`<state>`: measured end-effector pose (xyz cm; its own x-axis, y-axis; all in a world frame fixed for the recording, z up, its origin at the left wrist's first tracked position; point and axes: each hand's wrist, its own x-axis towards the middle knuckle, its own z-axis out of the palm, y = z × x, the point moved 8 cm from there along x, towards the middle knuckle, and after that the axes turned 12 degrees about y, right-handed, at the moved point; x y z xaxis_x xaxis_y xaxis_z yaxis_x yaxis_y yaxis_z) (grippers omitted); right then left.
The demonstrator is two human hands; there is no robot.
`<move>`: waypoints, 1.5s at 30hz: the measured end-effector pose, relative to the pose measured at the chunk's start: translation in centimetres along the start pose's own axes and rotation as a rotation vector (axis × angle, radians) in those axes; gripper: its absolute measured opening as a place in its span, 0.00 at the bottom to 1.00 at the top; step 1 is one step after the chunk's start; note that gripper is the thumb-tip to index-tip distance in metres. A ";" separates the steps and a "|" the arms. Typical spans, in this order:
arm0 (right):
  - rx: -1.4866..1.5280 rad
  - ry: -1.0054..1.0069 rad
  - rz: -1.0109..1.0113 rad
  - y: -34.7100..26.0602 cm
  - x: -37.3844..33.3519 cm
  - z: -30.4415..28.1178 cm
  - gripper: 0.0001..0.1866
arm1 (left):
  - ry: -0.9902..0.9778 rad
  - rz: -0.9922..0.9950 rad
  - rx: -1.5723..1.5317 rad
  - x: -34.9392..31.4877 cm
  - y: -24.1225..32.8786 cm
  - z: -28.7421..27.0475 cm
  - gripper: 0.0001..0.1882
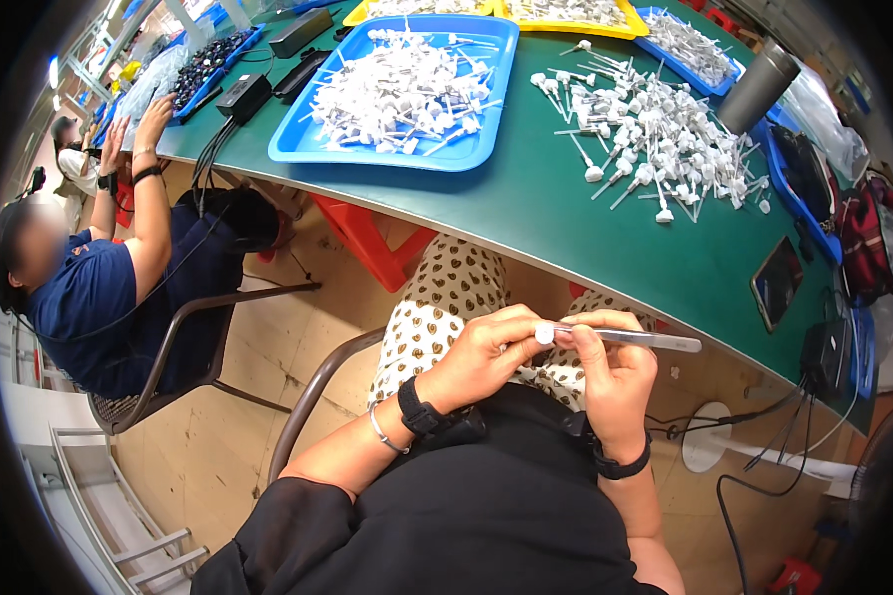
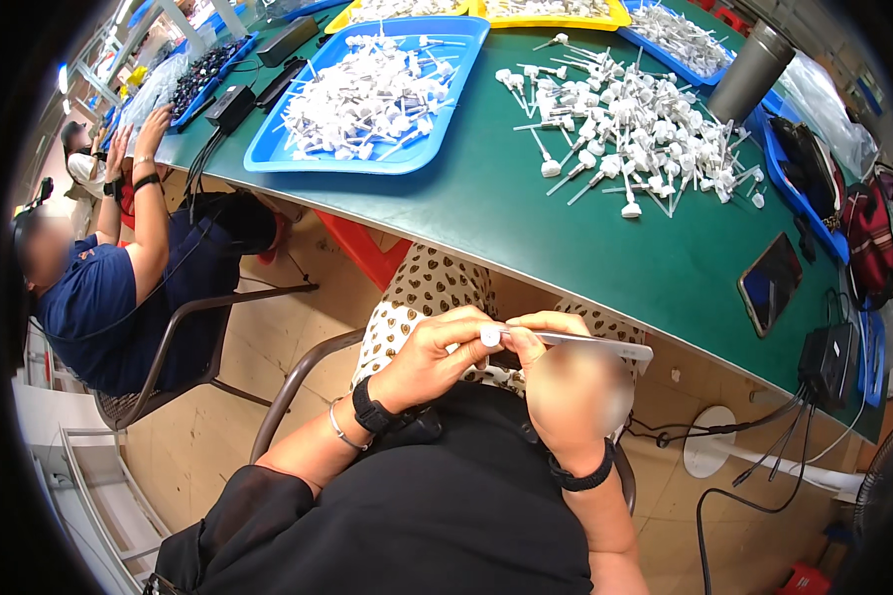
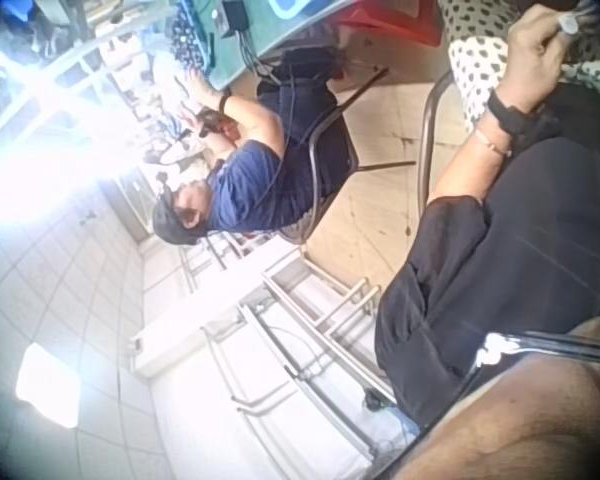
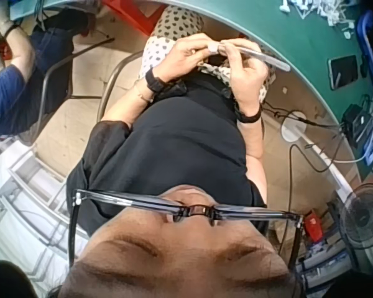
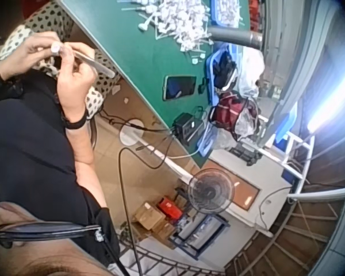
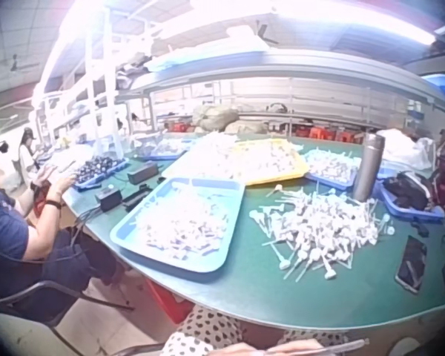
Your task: The person sits at a green workbench and uses tweezers to pick up small white plastic components from a blue tray. They manipulate the components with their hands and the tool, then place them onto the table surface. The process is repetitive, involving picking, handling, and placing the items one by one.
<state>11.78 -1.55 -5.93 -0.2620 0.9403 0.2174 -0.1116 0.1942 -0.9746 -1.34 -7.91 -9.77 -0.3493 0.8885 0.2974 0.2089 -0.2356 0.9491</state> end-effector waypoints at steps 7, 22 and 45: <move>-0.082 -0.052 -0.100 -0.4 -0.3 0.2 0.05 | 0.017 -0.019 -0.023 -0.2 -0.2 0.0 0.09; -0.100 -0.025 -0.155 -0.2 -0.4 0.3 0.05 | 0.043 0.023 0.072 -0.3 0.4 -0.2 0.09; -0.160 -0.053 -0.217 -0.6 -0.5 0.5 0.03 | 0.003 0.009 0.035 -0.5 -0.1 0.1 0.09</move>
<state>11.48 -2.31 -5.45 -0.2984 0.8566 0.4209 -0.0193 0.4355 -0.9000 -1.09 -8.33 -10.01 -0.3502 0.8852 0.3061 0.2436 -0.2295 0.9423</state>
